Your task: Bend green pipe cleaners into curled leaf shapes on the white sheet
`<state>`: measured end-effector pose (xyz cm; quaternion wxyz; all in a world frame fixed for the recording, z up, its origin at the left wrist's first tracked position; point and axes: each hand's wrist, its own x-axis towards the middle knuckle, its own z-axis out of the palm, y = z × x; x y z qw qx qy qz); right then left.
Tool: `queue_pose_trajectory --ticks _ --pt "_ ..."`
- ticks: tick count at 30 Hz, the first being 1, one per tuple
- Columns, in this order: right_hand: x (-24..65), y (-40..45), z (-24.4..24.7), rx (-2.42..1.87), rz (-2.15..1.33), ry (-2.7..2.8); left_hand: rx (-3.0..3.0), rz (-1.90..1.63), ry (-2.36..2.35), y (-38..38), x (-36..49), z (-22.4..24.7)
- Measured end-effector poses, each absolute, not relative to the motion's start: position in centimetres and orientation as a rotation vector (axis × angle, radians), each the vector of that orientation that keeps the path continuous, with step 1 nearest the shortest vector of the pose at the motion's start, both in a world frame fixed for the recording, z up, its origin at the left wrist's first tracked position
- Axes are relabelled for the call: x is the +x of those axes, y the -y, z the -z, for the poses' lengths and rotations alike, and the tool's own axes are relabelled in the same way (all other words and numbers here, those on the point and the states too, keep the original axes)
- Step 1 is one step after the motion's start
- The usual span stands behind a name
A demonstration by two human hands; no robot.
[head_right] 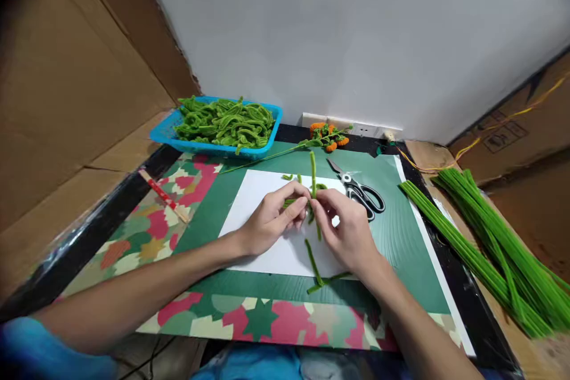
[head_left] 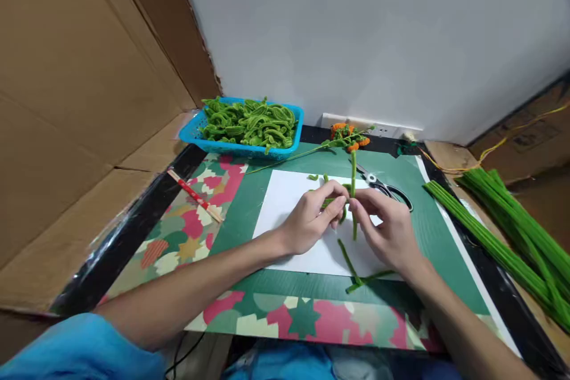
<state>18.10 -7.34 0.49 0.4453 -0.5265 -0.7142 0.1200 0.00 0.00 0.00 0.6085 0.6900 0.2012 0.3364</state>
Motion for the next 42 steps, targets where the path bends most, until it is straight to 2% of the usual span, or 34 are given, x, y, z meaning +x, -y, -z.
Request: queue_pose_trajectory --ticks 6,12,17,21,25,31,42 --pt "18.4 7.0 -0.5 -1.254 -0.125 1.827 1.491 -0.747 -0.520 -0.1 0.4 -0.1" --pt "18.5 6.8 -0.9 -1.298 -0.437 1.602 1.378 -0.691 -0.559 -0.3 0.4 0.0" --pt "18.9 6.6 -1.2 -1.286 -0.521 1.445 1.258 -0.660 -0.563 -0.7 0.5 0.4" --pt "19.2 6.2 -1.3 -1.251 -0.715 1.253 1.204 -0.699 -0.569 -1.0 0.7 0.4" --pt "19.2 5.8 -1.0 -1.247 -0.942 1.086 1.416 -0.801 -0.586 -1.1 0.4 0.5" --pt "19.3 5.3 -0.8 -1.193 -1.132 0.979 2.129 -1.029 -0.553 -0.8 -0.8 1.1" --pt "19.8 5.1 -0.9 -1.155 -1.091 1.091 1.624 -0.883 -0.676 -0.8 -0.3 1.1"
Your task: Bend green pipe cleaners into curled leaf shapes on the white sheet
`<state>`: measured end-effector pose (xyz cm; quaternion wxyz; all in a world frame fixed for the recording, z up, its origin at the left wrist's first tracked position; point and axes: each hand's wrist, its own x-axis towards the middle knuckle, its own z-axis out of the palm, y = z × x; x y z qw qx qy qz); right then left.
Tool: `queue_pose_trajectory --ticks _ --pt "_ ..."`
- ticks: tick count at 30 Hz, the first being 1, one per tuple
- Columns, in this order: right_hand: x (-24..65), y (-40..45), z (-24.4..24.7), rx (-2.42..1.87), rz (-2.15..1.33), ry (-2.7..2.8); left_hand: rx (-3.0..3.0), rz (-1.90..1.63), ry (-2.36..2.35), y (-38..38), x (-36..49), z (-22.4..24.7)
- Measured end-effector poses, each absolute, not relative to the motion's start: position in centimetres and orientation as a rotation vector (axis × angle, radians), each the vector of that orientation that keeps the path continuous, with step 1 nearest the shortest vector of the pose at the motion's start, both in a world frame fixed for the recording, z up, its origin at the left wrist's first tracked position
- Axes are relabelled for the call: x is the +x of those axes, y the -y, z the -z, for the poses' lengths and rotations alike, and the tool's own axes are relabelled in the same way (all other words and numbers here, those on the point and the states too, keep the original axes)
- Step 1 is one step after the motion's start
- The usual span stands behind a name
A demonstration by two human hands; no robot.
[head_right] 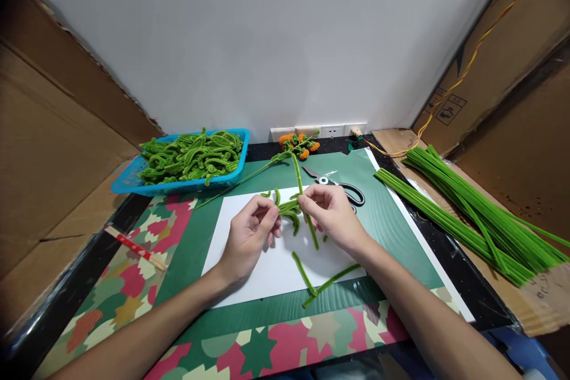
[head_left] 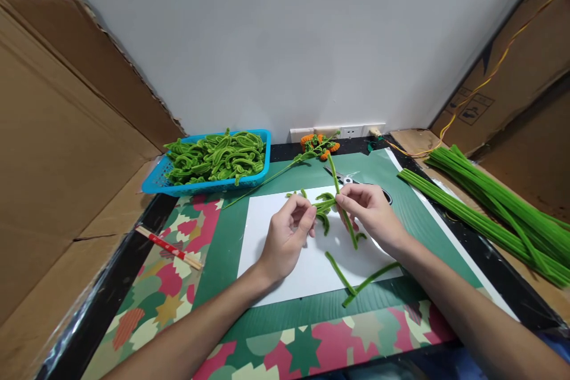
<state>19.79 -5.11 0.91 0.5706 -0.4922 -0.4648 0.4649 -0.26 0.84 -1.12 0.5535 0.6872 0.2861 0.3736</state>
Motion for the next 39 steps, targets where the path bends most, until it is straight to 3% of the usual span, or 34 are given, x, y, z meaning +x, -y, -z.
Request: queue_pose_trajectory --ticks 9,21,29,39 --pt "19.6 5.0 -1.0 -1.108 -1.373 0.913 2.168 -1.134 -0.600 -0.7 -0.7 1.1" --pt "19.2 5.0 -1.4 -1.111 -1.036 0.814 2.210 -0.770 -0.626 -0.4 -1.0 0.9" --pt "18.3 5.3 -1.9 -0.955 -1.135 0.782 2.040 -0.641 -0.591 -0.1 -0.7 0.3" --pt "18.7 5.0 -1.2 -1.018 -1.216 0.960 1.399 -0.919 -0.759 -0.7 0.1 0.3"
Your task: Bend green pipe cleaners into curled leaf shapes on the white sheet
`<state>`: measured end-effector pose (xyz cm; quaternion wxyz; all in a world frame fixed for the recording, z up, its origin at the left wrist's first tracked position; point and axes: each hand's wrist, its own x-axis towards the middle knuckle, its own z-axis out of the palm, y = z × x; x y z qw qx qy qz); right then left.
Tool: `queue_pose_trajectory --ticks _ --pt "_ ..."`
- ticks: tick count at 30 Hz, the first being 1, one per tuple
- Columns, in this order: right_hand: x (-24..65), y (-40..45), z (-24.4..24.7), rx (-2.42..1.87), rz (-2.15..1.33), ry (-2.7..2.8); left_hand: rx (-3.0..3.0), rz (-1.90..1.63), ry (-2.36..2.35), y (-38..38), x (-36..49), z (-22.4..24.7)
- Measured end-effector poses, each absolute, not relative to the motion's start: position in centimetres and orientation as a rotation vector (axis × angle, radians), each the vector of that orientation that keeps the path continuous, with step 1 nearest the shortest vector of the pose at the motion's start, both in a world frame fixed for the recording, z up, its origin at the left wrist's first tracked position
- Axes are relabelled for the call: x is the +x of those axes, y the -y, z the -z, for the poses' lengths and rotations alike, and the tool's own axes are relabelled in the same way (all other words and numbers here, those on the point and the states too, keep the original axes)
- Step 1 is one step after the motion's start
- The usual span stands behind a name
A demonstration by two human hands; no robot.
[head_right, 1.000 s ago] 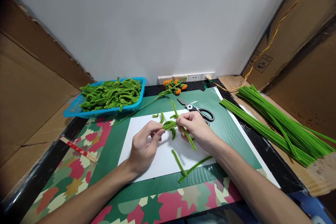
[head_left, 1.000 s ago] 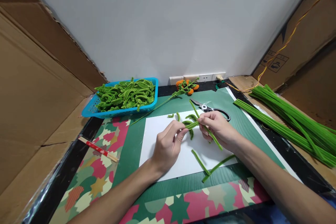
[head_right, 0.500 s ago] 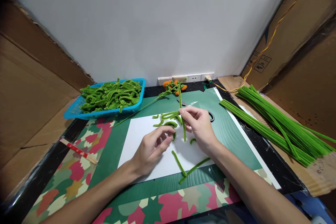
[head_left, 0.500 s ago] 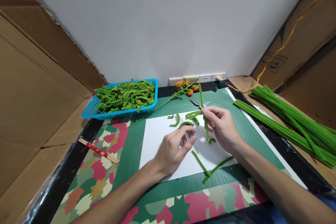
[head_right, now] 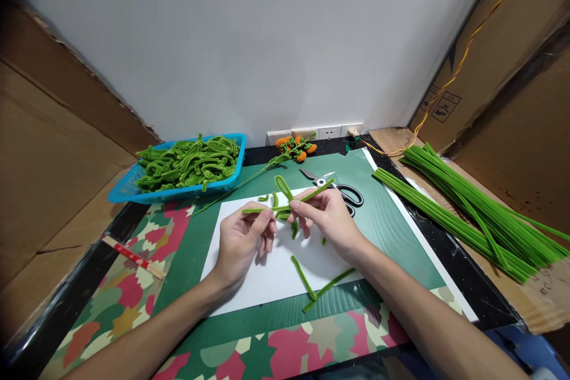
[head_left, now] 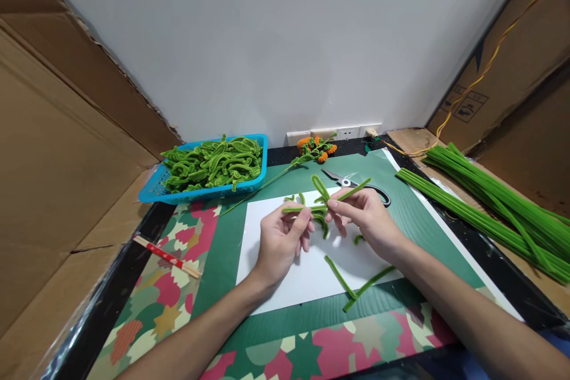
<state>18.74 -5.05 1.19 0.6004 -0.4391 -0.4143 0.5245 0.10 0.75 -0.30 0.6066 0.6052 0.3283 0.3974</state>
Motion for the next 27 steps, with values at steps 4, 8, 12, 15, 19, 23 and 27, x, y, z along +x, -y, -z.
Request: queue_pose_trajectory --ticks 4,8,12,15,19,23,27 --pt "18.75 5.12 -1.18 -1.038 -1.297 1.072 1.379 -0.970 -0.783 -1.24 0.36 0.10" --pt "18.40 5.30 -0.92 -1.096 -1.340 1.167 1.434 -0.942 -0.787 -1.21 0.28 0.25" --pt "17.91 5.42 -0.86 -1.108 -1.314 1.171 1.500 -0.988 -0.808 -0.84 -0.04 0.34" --pt "17.81 5.47 -0.99 -1.088 -1.275 1.127 1.516 -1.008 -0.809 -0.62 -0.18 0.35" --pt "18.15 5.47 -0.86 -1.127 -1.230 1.178 1.620 -1.004 -0.799 -0.55 -0.09 0.25" --pt "18.39 5.55 -0.69 -1.219 -1.156 1.339 1.695 -0.977 -0.757 -0.59 0.12 0.00" --pt "18.17 5.82 -0.92 -1.329 -0.973 1.469 1.697 -0.975 -0.753 -0.58 0.12 0.09"
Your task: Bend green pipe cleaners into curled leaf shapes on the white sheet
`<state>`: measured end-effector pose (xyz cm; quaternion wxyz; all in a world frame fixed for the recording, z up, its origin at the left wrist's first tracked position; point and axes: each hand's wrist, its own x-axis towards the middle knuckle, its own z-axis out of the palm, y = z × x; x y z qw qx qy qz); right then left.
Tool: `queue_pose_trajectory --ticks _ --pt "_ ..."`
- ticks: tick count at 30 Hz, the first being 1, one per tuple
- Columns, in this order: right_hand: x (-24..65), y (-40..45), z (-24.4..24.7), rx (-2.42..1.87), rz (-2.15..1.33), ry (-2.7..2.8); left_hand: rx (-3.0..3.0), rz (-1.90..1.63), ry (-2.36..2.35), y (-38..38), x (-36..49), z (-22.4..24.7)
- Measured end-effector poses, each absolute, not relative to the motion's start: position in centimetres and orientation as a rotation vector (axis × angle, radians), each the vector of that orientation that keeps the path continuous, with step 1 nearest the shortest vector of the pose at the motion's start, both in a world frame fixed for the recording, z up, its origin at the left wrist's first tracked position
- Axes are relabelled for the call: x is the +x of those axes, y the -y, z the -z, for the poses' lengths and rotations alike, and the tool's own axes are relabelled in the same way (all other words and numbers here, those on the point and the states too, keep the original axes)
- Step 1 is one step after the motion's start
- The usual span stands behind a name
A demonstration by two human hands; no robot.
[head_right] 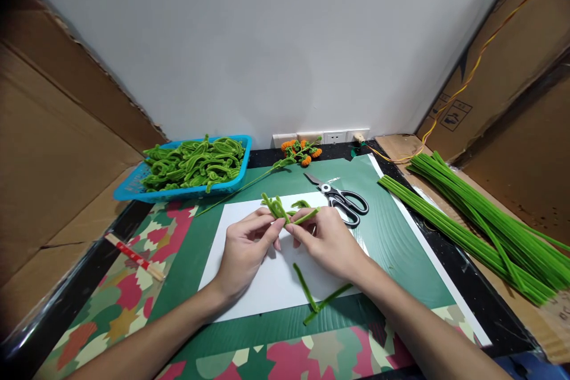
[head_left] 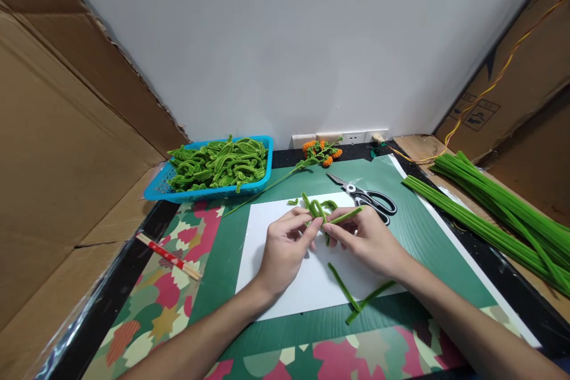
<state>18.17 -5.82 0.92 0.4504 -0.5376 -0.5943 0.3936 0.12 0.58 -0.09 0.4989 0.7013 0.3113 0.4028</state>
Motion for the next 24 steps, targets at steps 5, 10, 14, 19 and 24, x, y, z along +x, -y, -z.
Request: queue_pose_trajectory --ticks 5,10,14,19,24 --pt "17.92 5.96 -1.12 -1.286 -1.008 1.421 1.639 -0.926 -0.787 -0.41 -0.13 0.45" --pt "18.40 5.53 -1.01 -1.179 -1.199 1.172 1.607 -0.827 -0.745 -0.34 -0.07 0.47" --pt "18.47 5.41 -0.93 -1.148 -1.112 1.151 1.667 -0.750 -0.726 -0.23 -0.12 0.47" --pt "17.90 5.97 -0.81 -1.097 -0.990 1.165 1.843 -0.662 -0.696 0.04 -0.48 0.63" --pt "17.60 6.21 -0.45 -1.026 -0.998 1.105 1.989 -0.645 -0.679 -0.16 -0.59 1.02"
